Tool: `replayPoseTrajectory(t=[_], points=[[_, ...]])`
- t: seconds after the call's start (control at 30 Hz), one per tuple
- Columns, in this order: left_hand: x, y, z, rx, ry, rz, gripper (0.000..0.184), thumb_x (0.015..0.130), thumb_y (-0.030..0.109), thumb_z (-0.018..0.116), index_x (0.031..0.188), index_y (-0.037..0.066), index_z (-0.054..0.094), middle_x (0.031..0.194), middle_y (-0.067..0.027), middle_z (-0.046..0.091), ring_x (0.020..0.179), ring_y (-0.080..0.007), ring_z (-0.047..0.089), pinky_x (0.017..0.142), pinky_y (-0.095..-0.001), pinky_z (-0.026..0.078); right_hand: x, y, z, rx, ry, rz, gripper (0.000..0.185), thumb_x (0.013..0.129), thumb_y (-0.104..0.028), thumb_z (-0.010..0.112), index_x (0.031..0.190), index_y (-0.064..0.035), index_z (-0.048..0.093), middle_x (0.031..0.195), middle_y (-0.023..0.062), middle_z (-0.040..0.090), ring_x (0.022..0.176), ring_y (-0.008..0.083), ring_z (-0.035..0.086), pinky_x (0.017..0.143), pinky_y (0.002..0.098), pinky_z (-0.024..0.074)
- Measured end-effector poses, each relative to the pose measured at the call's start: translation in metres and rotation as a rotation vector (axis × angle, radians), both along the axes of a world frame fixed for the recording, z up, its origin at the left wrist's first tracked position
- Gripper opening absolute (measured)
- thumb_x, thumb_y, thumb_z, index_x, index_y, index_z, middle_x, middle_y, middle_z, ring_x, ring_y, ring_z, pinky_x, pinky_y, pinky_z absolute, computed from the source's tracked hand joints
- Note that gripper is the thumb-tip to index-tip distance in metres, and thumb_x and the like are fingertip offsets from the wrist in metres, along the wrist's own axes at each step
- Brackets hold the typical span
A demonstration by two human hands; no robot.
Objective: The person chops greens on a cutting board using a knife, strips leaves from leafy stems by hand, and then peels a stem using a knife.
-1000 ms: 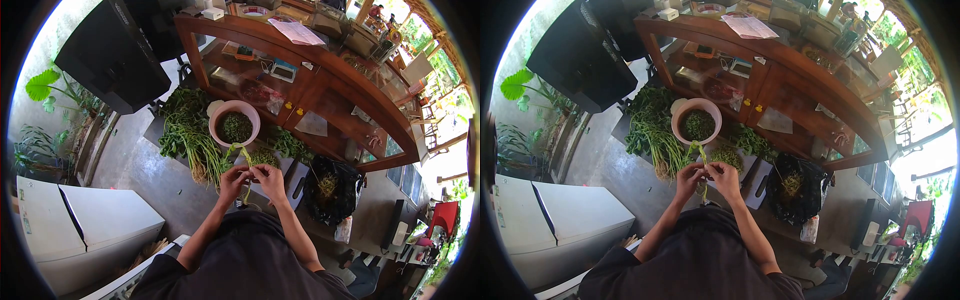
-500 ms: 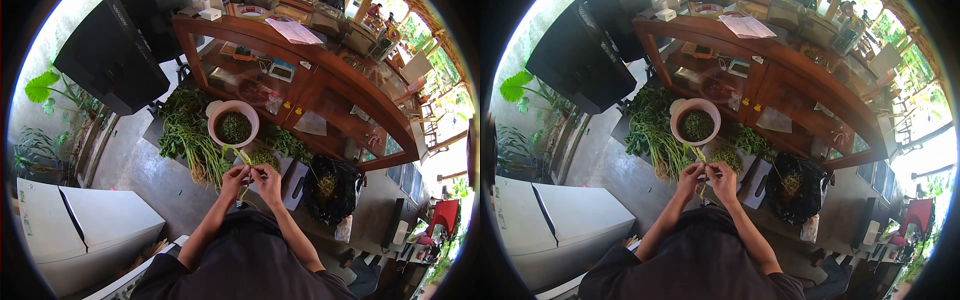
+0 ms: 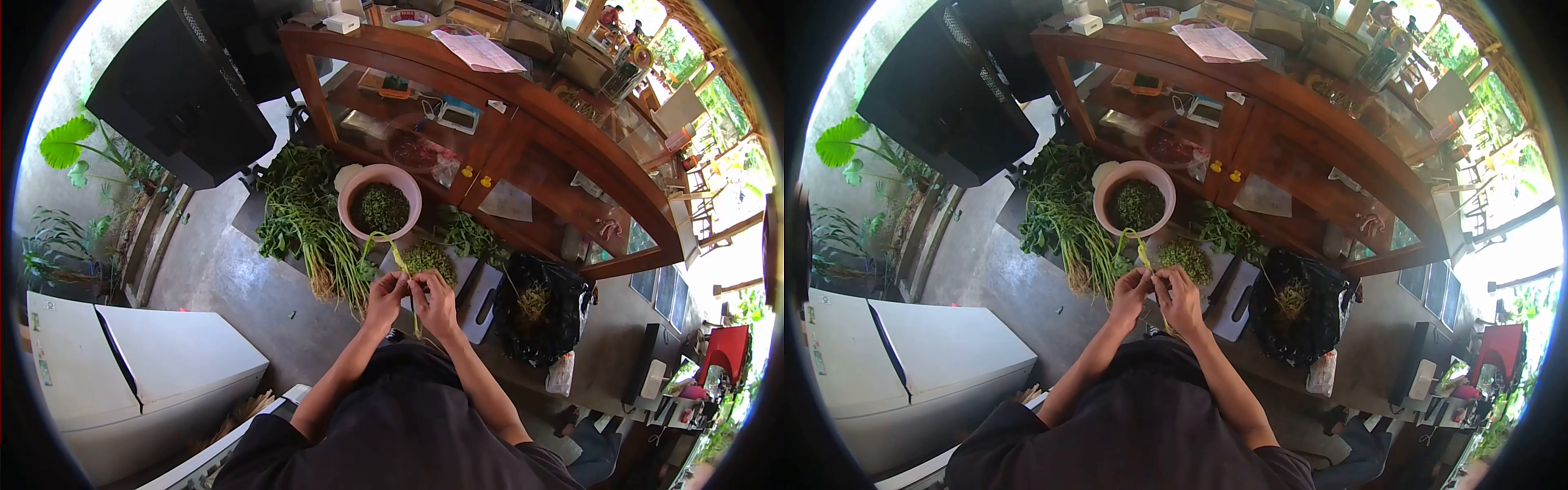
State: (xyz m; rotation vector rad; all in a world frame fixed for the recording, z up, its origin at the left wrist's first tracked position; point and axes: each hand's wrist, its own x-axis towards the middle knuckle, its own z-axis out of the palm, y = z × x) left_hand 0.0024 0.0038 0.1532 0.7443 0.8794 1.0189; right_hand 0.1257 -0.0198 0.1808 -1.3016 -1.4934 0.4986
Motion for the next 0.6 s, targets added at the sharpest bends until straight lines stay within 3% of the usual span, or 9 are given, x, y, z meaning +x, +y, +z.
replayPoseTrajectory(t=[0.23, 0.33, 0.43, 0.53, 0.6], points=[[-0.006, 0.005, -0.013, 0.091, 0.092, -0.006, 0.014, 0.101, 0.014, 0.055, 0.098, 0.002, 0.060, 0.090, -0.0020, 0.063, 0.081, -0.0094, 0.060, 0.077, -0.0264, 0.050, 0.012, -0.003, -0.006, -0.015, 0.033, 0.104, 0.009, 0.086, 0.004, 0.063, 0.091, 0.0009, 0.056, 0.083, 0.0146, 0.060, 0.071, 0.0325, 0.062, 0.059, 0.0373, 0.0498], [-0.001, 0.006, -0.004, 0.068, 0.127, -0.005, 0.012, 0.099, 0.012, 0.055, 0.101, 0.001, 0.059, 0.093, -0.0033, 0.064, 0.086, -0.0115, 0.062, 0.079, -0.0281, 0.051, 0.011, -0.006, -0.001, -0.059, 0.034, 0.105, 0.007, 0.088, 0.002, 0.063, 0.090, 0.0015, 0.057, 0.083, 0.0138, 0.061, 0.070, 0.0289, 0.062, 0.059, 0.0348, 0.0502], [0.002, 0.009, 0.001, 0.058, 0.097, -0.046, 0.012, 0.100, 0.010, 0.055, 0.103, -0.001, 0.059, 0.092, -0.0035, 0.064, 0.085, -0.0108, 0.063, 0.076, -0.0280, 0.052, 0.017, -0.006, -0.004, -0.303, 0.315, 0.030, 0.008, 0.093, -0.006, 0.062, 0.093, 0.0025, 0.061, 0.083, 0.0057, 0.063, 0.071, 0.0146, 0.062, 0.064, 0.0283, 0.0502], [0.015, 0.007, 0.010, 0.085, -0.016, -0.062, 0.013, 0.100, 0.011, 0.056, 0.103, -0.002, 0.058, 0.088, -0.0032, 0.064, 0.079, -0.0092, 0.062, 0.071, -0.0258, 0.052, 0.024, -0.009, -0.009, -0.355, 0.459, 0.009, 0.013, 0.097, -0.011, 0.060, 0.095, 0.0018, 0.059, 0.081, 0.0018, 0.062, 0.074, 0.0075, 0.059, 0.068, 0.0256, 0.0508], [0.017, 0.007, 0.004, 0.140, 0.111, -0.061, 0.013, 0.098, 0.010, 0.058, 0.104, -0.002, 0.058, 0.088, -0.0024, 0.065, 0.077, -0.0081, 0.061, 0.070, -0.0254, 0.051, 0.028, -0.011, -0.009, -0.368, 0.486, -0.020, 0.013, 0.096, -0.011, 0.061, 0.096, 0.0017, 0.061, 0.082, 0.0029, 0.064, 0.075, 0.0089, 0.061, 0.068, 0.0260, 0.0506]])
